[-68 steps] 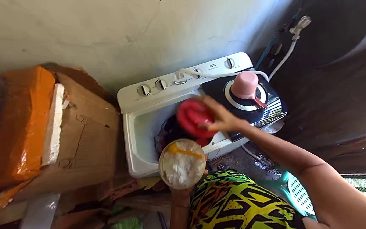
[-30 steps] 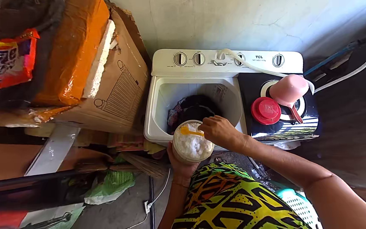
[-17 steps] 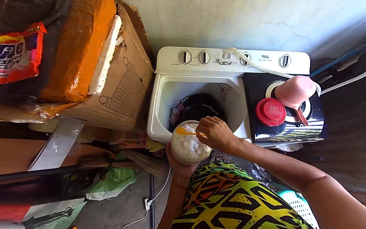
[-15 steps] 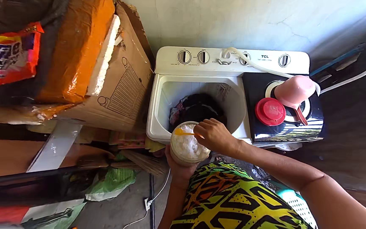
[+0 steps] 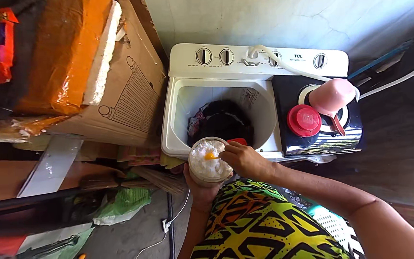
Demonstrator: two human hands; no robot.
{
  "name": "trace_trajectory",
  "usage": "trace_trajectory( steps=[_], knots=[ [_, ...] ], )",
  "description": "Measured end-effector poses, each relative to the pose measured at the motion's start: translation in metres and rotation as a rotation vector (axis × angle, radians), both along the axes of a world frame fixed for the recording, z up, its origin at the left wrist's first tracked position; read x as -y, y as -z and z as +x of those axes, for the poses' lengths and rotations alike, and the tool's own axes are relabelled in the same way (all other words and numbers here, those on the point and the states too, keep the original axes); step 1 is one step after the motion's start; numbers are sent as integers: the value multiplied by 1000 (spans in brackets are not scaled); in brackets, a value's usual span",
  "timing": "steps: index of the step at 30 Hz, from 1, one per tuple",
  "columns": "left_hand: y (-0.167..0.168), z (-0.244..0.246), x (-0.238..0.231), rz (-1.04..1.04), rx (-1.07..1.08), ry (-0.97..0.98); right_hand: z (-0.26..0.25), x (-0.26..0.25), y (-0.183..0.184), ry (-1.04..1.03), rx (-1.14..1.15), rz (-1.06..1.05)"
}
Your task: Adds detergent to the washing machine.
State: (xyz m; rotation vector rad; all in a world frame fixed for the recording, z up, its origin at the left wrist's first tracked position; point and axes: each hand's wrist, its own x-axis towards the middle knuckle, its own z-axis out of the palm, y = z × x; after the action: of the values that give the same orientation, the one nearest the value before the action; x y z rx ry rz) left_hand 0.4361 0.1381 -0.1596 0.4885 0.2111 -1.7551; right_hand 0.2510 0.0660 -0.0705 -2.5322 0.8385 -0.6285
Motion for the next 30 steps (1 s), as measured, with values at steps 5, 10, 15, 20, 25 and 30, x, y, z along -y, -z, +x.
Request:
trace_trajectory(
  steps=[5, 10, 15, 20, 25, 30],
  knots=[
    [-1, -1, 3, 19, -3, -10, -5, -3, -10, 19, 43, 255],
    [6, 2, 3, -7, -40, 31, -11, 15, -19, 135, 94, 759],
    [15, 5, 0, -57, -78, 47, -24, 40, -31, 240, 285, 1169],
    [23, 5, -4, -93, -84, 8, -45, 81, -31, 258, 363, 1133],
    [21, 3, -9, -56, -86, -91, -64, 160, 14, 388, 406, 1224],
    [20, -2, -19, -28, -34, -167, -75, 252, 111, 738, 559, 1525]
  ],
)
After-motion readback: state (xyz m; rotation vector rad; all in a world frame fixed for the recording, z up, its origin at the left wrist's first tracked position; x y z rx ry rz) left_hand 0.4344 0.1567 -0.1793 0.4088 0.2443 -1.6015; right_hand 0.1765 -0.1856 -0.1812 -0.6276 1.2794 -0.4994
